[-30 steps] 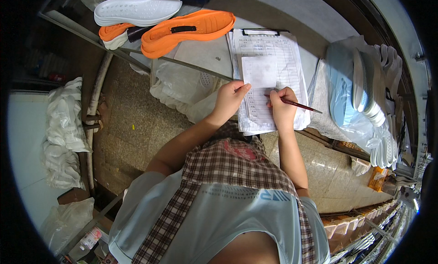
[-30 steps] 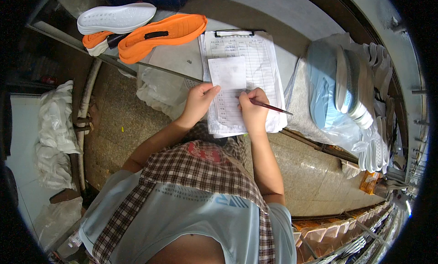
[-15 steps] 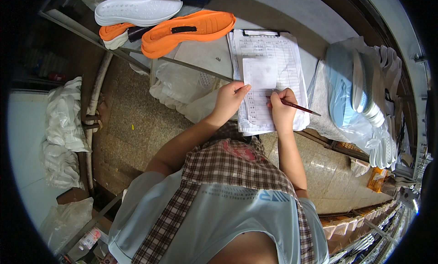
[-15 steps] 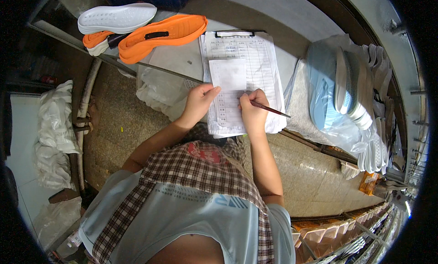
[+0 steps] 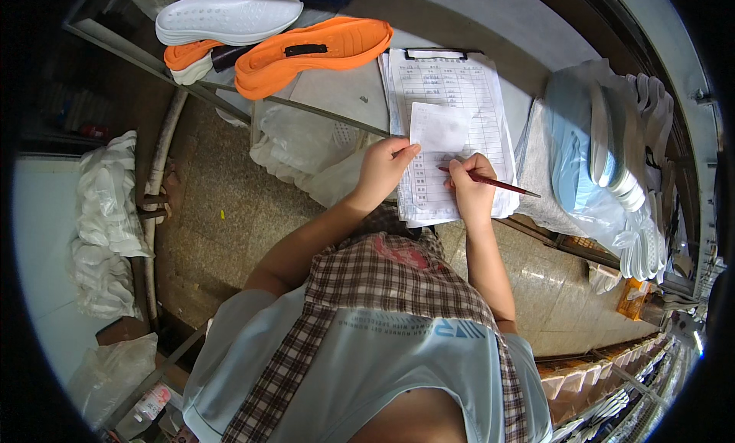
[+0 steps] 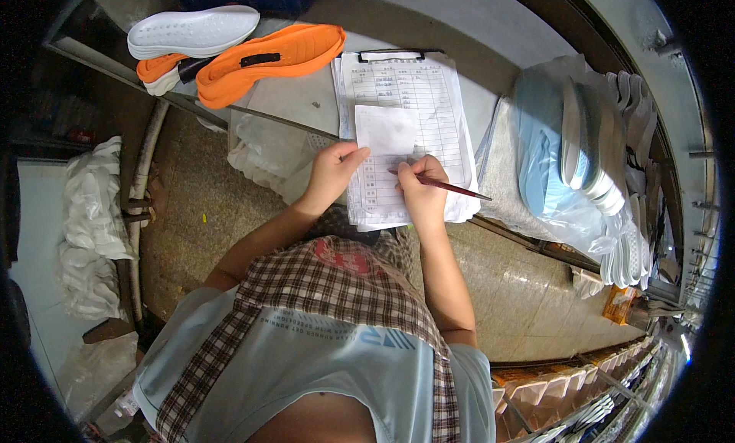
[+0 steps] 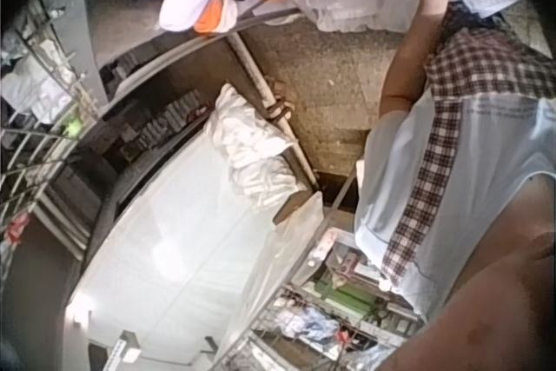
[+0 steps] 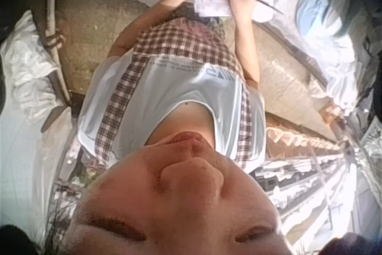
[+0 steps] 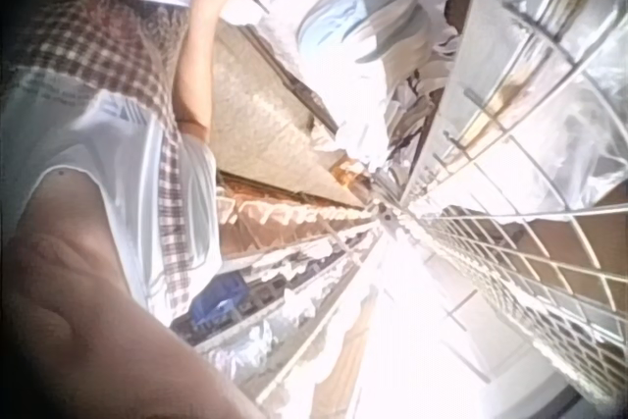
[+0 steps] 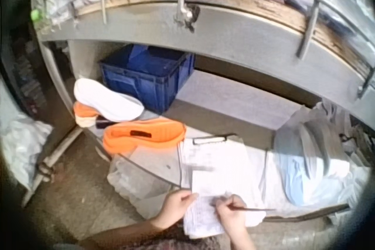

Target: The person writes on a clipboard, then picks up white slippers from a shelf, turns them over to inspect the soles, and stacks them. The person repeats this process with multiple slippers, placing them into a large bag.

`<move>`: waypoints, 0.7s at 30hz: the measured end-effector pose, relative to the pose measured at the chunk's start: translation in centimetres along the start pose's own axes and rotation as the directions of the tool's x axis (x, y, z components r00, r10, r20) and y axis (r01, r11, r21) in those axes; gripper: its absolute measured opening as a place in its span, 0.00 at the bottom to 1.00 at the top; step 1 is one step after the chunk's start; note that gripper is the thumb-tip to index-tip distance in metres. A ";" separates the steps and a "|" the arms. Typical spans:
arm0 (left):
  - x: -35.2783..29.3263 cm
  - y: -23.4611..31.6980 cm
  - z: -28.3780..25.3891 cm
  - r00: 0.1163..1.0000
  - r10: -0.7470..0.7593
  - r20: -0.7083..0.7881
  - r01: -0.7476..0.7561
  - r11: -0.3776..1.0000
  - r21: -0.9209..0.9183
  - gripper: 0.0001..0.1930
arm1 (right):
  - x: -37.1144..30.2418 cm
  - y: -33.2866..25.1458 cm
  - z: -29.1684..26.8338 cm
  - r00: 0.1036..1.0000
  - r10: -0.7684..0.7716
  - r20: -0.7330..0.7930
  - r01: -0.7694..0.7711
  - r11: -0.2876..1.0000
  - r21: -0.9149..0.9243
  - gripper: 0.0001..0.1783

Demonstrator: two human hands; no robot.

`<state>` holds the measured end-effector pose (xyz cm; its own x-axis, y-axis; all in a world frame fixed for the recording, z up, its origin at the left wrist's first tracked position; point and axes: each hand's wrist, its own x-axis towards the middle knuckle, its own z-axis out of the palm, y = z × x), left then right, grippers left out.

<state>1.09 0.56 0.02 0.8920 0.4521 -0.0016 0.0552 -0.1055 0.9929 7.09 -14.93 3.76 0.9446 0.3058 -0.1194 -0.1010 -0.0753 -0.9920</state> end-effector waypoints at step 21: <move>0.1 -0.4 0.0 1.000 0.010 -0.006 -0.010 1.000 0.004 0.10 | 0.0 1.5 0.2 0.998 -0.055 -0.037 0.051 0.994 -0.099 0.14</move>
<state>1.19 0.64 -0.37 0.8898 0.4562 0.0094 0.0478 -0.1137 0.9924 6.90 -14.90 2.23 0.9596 0.2742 -0.0627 -0.0208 -0.1531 -0.9880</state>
